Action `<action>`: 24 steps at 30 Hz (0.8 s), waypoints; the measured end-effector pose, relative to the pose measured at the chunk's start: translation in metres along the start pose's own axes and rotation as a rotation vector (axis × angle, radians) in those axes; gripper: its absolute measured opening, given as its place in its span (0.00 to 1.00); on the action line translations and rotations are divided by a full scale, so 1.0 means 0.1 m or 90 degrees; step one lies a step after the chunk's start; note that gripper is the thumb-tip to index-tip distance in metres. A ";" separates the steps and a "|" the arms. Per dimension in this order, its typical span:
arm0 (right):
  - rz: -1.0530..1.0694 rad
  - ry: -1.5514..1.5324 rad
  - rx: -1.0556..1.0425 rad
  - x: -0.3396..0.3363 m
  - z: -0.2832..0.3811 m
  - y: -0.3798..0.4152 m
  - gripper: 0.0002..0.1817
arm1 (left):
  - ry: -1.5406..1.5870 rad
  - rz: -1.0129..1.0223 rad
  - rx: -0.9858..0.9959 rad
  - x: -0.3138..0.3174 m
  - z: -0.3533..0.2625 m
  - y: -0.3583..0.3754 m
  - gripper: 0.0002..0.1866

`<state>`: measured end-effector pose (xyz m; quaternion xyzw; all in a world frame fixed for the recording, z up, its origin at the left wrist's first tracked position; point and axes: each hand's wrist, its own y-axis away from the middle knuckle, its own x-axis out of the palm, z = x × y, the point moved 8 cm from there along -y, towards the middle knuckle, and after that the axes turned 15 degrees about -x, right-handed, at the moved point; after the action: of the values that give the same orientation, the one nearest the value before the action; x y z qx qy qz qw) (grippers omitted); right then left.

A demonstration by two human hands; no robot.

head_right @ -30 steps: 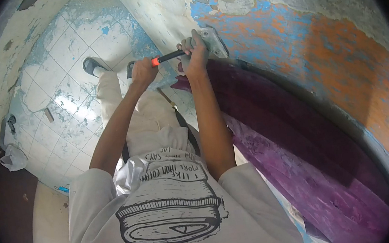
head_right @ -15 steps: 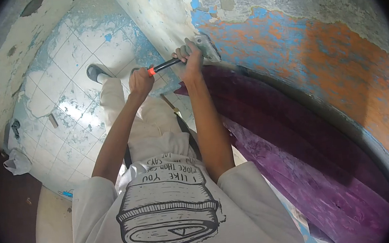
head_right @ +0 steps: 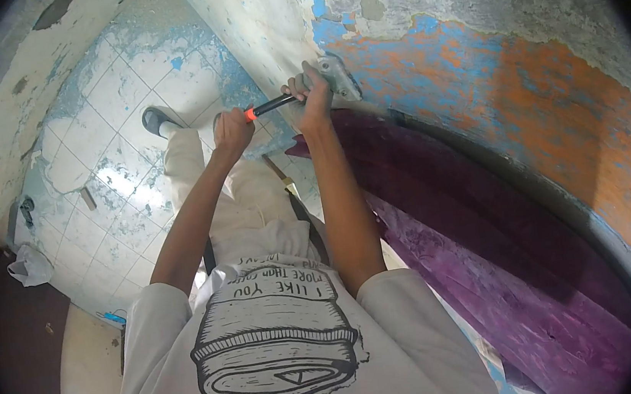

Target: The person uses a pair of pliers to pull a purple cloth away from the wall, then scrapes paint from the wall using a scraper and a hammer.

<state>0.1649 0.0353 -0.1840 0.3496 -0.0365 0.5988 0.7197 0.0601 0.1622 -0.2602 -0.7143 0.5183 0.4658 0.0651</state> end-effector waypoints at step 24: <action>-0.046 0.014 0.019 0.06 -0.07 -0.04 0.23 | 0.028 -0.017 0.001 -0.05 0.06 -0.04 0.22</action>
<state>0.1671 0.0440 -0.1881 0.3545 -0.0073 0.5768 0.7359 0.0598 0.1709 -0.2620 -0.7308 0.5106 0.4489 0.0605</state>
